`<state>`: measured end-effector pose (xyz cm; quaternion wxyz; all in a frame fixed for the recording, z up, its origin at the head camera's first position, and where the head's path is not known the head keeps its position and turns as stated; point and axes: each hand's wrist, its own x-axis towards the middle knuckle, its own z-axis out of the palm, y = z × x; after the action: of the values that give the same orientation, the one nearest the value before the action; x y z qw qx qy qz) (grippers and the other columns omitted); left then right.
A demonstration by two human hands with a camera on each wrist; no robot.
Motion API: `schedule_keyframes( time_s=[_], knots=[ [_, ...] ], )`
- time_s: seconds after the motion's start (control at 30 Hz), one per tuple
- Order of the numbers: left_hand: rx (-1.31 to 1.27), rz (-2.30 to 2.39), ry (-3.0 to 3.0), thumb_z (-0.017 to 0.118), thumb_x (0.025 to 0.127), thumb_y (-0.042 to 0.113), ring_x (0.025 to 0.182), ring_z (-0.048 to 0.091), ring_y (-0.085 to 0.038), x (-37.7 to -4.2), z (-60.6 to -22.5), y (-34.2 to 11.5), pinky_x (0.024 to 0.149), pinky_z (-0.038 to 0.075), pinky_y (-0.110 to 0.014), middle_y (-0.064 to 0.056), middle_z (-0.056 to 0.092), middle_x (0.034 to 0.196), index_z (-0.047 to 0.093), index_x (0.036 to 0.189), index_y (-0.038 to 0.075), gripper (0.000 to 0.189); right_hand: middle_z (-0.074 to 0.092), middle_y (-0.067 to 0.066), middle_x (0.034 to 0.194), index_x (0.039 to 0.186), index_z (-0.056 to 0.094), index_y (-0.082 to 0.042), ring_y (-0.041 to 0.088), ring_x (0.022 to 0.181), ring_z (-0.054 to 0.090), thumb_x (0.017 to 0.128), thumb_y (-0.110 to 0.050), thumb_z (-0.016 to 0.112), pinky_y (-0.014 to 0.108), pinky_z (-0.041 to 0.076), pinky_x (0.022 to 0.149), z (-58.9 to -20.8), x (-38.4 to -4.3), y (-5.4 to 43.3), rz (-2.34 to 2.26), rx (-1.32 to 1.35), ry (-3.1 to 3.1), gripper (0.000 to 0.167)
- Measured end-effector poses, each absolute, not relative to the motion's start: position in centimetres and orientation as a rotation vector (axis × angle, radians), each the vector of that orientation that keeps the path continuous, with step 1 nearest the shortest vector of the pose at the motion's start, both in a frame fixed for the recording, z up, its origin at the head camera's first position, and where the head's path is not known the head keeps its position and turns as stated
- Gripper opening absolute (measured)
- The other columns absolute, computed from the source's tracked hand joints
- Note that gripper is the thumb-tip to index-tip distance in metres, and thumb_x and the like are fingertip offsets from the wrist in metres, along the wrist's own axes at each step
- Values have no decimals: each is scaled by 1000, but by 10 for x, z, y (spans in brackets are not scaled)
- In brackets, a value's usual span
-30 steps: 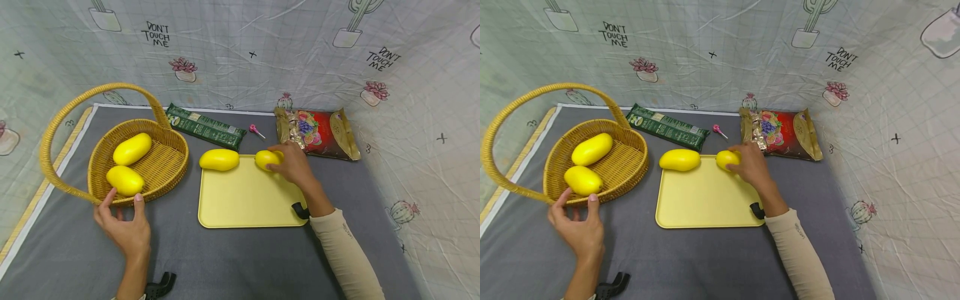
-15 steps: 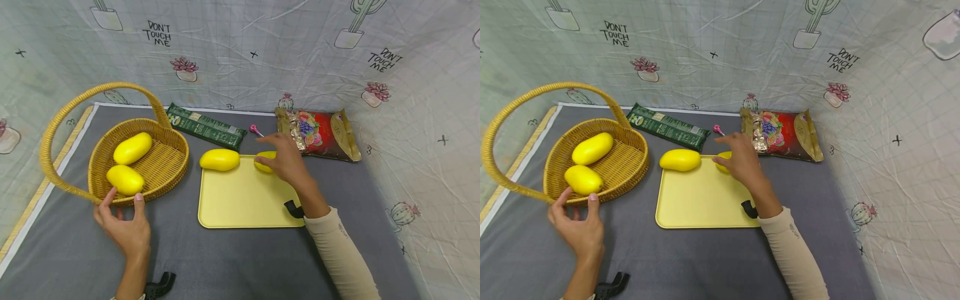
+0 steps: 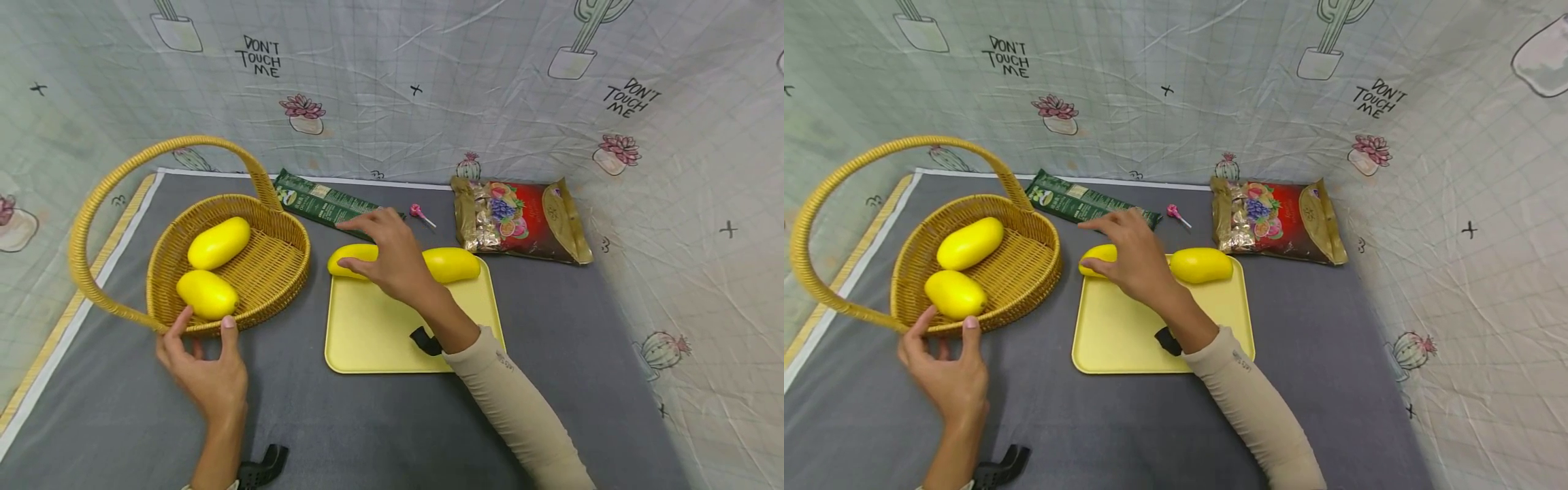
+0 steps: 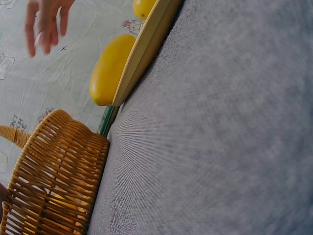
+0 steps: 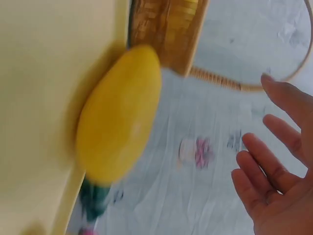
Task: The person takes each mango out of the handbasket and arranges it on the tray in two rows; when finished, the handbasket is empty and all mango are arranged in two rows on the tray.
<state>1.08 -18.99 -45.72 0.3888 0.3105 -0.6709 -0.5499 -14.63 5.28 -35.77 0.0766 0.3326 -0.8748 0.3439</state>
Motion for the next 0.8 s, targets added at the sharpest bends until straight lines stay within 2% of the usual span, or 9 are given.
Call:
schedule_keyframes(
  time_s=[0.3, 0.57, 0.8],
  knots=[
    [771, -1408, -1696, 80, 93, 15, 147, 36, -11, 11, -458, -190, 124, 30, -44, -8, 36, 160, 61, 145, 18, 56, 68, 2, 132, 141, 70, -21, 19, 119, 58, 89, -37, 88, 35, 50, 99, -364, -133, -7, 1095, 1153, -2595, 57],
    [782, -1391, -1711, 80, 93, 15, 147, 36, -11, 10, -458, -191, 125, 30, -47, -7, 36, 161, 60, 145, 19, 56, 69, -3, 137, 144, 67, -24, 13, 128, 61, 90, -42, 85, 24, 47, 107, -369, -129, -52, 1150, 1312, -2635, 59],
    [789, -1402, -1702, 80, 92, 13, 147, 36, -13, 9, -460, -193, 125, 29, -48, -8, 35, 161, 60, 146, 16, 57, 70, -6, 137, 142, 69, -20, 7, 122, 61, 92, -39, 84, 14, 41, 102, -378, -130, -85, 1198, 1469, -2617, 55]
  ],
)
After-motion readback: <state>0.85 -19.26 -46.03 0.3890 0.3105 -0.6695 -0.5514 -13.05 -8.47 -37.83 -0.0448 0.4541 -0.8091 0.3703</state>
